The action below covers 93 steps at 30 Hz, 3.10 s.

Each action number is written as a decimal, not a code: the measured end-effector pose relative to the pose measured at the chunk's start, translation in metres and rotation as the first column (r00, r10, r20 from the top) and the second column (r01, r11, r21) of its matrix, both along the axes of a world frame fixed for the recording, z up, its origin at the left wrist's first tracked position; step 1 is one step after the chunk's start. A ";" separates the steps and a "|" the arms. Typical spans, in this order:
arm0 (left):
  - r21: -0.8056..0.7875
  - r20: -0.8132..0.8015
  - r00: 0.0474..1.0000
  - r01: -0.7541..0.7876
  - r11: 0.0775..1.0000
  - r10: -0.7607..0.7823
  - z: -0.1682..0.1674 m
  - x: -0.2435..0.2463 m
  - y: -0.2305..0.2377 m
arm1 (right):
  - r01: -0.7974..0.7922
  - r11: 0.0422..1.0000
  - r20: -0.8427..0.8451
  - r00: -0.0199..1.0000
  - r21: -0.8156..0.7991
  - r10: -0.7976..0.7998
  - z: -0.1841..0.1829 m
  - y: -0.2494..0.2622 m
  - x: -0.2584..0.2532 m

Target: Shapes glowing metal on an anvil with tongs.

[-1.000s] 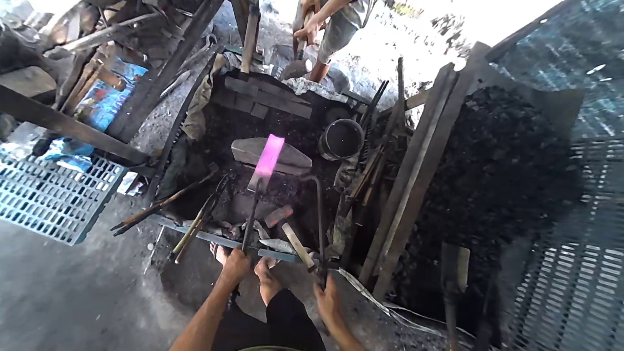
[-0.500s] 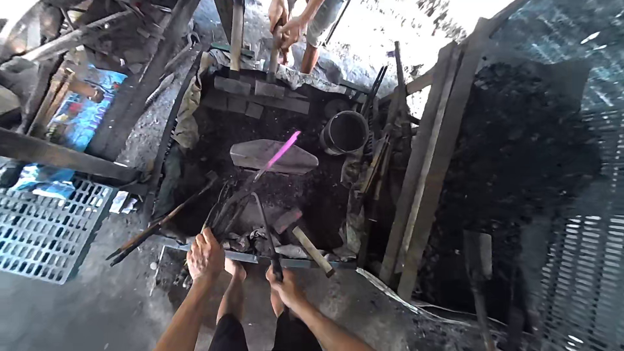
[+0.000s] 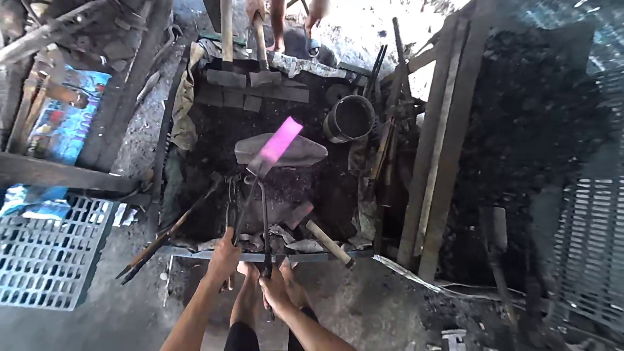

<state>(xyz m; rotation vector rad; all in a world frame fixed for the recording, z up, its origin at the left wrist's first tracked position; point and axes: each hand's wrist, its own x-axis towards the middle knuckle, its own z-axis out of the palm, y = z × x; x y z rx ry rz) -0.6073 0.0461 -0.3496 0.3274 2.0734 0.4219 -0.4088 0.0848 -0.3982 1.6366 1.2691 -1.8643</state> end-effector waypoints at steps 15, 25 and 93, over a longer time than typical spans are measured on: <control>0.319 0.294 0.920 -0.351 0.880 0.260 0.087 0.130 -0.021 | -0.087 0.994 -0.401 0.915 -0.071 0.051 0.125 0.060 0.010; 0.470 0.349 0.921 -0.332 0.817 0.174 0.138 0.176 0.007 | -0.275 0.932 -0.116 0.944 0.237 0.308 0.140 0.266 -0.010; -0.189 -0.049 0.950 0.294 0.937 -0.308 0.046 -0.186 0.025 | 0.142 0.956 0.379 0.895 0.258 -0.235 0.193 -0.050 0.231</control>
